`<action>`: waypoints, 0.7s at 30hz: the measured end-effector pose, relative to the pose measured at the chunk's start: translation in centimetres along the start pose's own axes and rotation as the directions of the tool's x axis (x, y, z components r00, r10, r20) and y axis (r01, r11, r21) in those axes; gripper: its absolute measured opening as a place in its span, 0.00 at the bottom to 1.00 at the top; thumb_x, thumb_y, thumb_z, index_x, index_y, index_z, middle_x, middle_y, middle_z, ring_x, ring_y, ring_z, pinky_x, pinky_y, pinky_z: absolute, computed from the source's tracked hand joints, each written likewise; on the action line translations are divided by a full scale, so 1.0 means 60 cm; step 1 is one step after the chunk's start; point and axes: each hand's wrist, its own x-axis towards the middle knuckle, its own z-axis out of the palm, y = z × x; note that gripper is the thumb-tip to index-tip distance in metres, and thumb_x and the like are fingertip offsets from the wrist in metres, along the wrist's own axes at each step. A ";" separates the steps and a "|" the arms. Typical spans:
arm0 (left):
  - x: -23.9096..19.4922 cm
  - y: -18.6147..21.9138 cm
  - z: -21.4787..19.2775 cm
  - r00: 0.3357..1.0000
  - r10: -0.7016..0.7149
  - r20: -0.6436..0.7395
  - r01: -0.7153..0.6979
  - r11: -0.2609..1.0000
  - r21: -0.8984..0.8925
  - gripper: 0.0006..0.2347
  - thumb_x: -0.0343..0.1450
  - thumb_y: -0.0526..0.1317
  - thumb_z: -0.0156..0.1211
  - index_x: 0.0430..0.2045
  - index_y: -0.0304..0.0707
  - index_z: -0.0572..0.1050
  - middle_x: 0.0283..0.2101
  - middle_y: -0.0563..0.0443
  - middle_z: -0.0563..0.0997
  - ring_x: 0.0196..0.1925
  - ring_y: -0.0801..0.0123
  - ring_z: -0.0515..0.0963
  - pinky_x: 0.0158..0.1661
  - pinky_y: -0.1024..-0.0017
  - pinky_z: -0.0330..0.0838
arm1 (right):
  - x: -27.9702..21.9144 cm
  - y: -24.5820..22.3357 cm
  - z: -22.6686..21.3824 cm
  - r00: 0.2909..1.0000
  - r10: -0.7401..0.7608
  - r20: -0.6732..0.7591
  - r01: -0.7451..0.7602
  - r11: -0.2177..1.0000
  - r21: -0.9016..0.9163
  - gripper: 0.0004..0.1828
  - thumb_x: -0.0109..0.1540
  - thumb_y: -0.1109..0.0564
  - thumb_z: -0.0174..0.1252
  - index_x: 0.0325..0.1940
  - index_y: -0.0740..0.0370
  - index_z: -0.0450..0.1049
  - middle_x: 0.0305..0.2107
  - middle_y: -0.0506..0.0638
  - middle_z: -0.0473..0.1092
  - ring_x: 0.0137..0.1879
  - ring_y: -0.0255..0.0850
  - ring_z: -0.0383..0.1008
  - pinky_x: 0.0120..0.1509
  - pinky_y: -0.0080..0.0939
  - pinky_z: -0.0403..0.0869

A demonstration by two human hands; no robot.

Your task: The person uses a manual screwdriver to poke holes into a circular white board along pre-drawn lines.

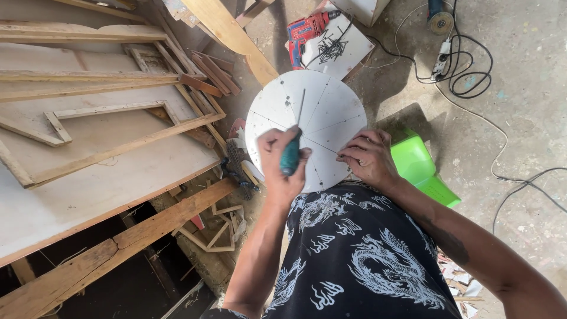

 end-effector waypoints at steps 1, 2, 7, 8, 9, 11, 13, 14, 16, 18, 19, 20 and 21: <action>0.012 0.014 -0.014 1.000 0.000 0.002 0.000 1.000 0.000 0.16 0.71 0.39 0.66 0.53 0.41 0.77 0.44 0.45 0.68 0.48 0.59 0.69 0.49 0.58 0.70 | 0.001 -0.002 -0.002 1.000 0.001 -0.001 -0.001 1.000 0.001 0.03 0.62 0.50 0.69 0.37 0.45 0.80 0.35 0.36 0.75 0.56 0.38 0.70 0.63 0.51 0.59; 0.025 0.027 -0.028 0.999 0.014 -0.032 -0.014 1.000 -0.011 0.14 0.71 0.42 0.64 0.49 0.39 0.78 0.43 0.44 0.70 0.47 0.60 0.71 0.48 0.61 0.71 | 0.001 -0.004 -0.003 1.000 -0.002 -0.004 0.002 1.000 0.007 0.03 0.63 0.51 0.68 0.37 0.46 0.81 0.34 0.37 0.75 0.56 0.39 0.70 0.63 0.52 0.59; 0.066 0.100 -0.060 0.996 -0.028 -0.080 0.016 0.989 -0.147 0.12 0.76 0.44 0.53 0.42 0.32 0.75 0.40 0.41 0.76 0.43 0.60 0.78 0.41 0.67 0.76 | 0.006 -0.004 -0.007 1.000 -0.024 -0.012 0.024 1.000 -0.003 0.02 0.64 0.51 0.67 0.38 0.48 0.82 0.33 0.39 0.75 0.56 0.40 0.70 0.64 0.53 0.60; 0.062 0.104 -0.062 0.997 -0.064 -0.047 0.053 0.977 -0.205 0.12 0.77 0.43 0.52 0.42 0.30 0.74 0.39 0.40 0.78 0.41 0.61 0.80 0.40 0.67 0.77 | 0.006 -0.004 -0.008 0.999 -0.035 -0.004 0.035 0.999 -0.021 0.03 0.65 0.51 0.67 0.38 0.48 0.82 0.33 0.38 0.74 0.56 0.40 0.70 0.63 0.53 0.60; 0.059 0.108 -0.064 0.995 -0.098 -0.012 0.091 0.961 -0.261 0.12 0.77 0.42 0.50 0.42 0.29 0.73 0.37 0.39 0.80 0.39 0.62 0.83 0.38 0.67 0.78 | 0.006 -0.004 -0.010 0.999 -0.047 0.005 0.047 0.998 -0.039 0.04 0.65 0.50 0.67 0.37 0.48 0.82 0.33 0.38 0.73 0.55 0.40 0.70 0.63 0.52 0.60; 0.051 0.102 -0.061 0.996 -0.091 0.005 0.089 0.962 -0.257 0.11 0.77 0.40 0.53 0.42 0.28 0.74 0.36 0.38 0.81 0.38 0.60 0.83 0.38 0.65 0.79 | 0.005 0.000 -0.001 0.999 -0.054 0.000 0.054 0.997 -0.063 0.04 0.64 0.49 0.68 0.36 0.46 0.81 0.33 0.37 0.73 0.54 0.39 0.69 0.62 0.51 0.60; 0.046 0.107 -0.056 0.996 -0.088 0.022 0.091 0.964 -0.252 0.09 0.76 0.37 0.55 0.43 0.27 0.74 0.36 0.37 0.82 0.36 0.59 0.84 0.37 0.62 0.80 | 0.002 0.003 0.005 0.998 -0.059 -0.001 0.059 0.995 -0.084 0.04 0.63 0.48 0.68 0.35 0.45 0.81 0.32 0.36 0.73 0.54 0.38 0.69 0.62 0.50 0.60; 0.045 0.111 -0.052 0.996 -0.086 0.028 0.090 0.963 -0.254 0.10 0.75 0.35 0.56 0.45 0.25 0.74 0.36 0.36 0.82 0.37 0.58 0.85 0.39 0.61 0.80 | 0.002 0.004 0.007 0.998 -0.069 -0.008 0.068 0.994 -0.091 0.05 0.62 0.47 0.69 0.35 0.44 0.80 0.32 0.36 0.72 0.53 0.38 0.69 0.61 0.50 0.61; 0.044 0.121 -0.047 0.996 -0.087 0.038 0.094 0.961 -0.259 0.11 0.74 0.33 0.57 0.47 0.24 0.73 0.37 0.36 0.82 0.38 0.57 0.85 0.40 0.60 0.81 | 0.001 0.006 0.012 0.997 -0.074 -0.014 0.072 0.992 -0.099 0.05 0.61 0.46 0.69 0.35 0.43 0.80 0.33 0.36 0.72 0.53 0.38 0.69 0.60 0.50 0.62; 0.043 0.132 -0.042 0.995 -0.084 0.060 0.098 0.954 -0.284 0.15 0.75 0.32 0.56 0.56 0.23 0.68 0.40 0.34 0.82 0.42 0.55 0.85 0.45 0.56 0.80 | 0.000 0.008 0.013 0.996 -0.081 -0.022 0.078 0.993 -0.093 0.06 0.62 0.45 0.68 0.34 0.43 0.80 0.33 0.36 0.71 0.53 0.38 0.68 0.59 0.48 0.63; 0.045 0.134 -0.042 0.994 -0.086 0.065 0.101 0.953 -0.287 0.15 0.75 0.32 0.56 0.56 0.23 0.68 0.40 0.34 0.82 0.42 0.55 0.85 0.45 0.56 0.80 | 0.000 0.009 0.011 0.997 -0.075 -0.022 0.072 0.993 -0.095 0.06 0.62 0.45 0.68 0.34 0.43 0.80 0.33 0.36 0.71 0.53 0.38 0.68 0.59 0.48 0.63; 0.047 0.136 -0.045 0.986 -0.102 0.129 0.133 0.957 -0.259 0.16 0.76 0.35 0.55 0.57 0.23 0.68 0.34 0.38 0.81 0.36 0.60 0.82 0.41 0.58 0.79 | 0.001 0.007 0.012 0.998 -0.057 -0.012 0.056 0.996 -0.074 0.05 0.61 0.46 0.69 0.34 0.44 0.80 0.33 0.36 0.71 0.53 0.39 0.68 0.58 0.49 0.64; 0.048 0.138 -0.048 0.974 -0.120 0.192 0.164 0.960 -0.229 0.17 0.77 0.38 0.54 0.57 0.24 0.68 0.28 0.41 0.79 0.29 0.64 0.79 0.38 0.59 0.79 | 0.002 0.006 0.012 0.999 -0.040 -0.001 0.040 0.998 -0.052 0.05 0.61 0.47 0.69 0.35 0.45 0.81 0.33 0.37 0.72 0.54 0.40 0.69 0.58 0.49 0.65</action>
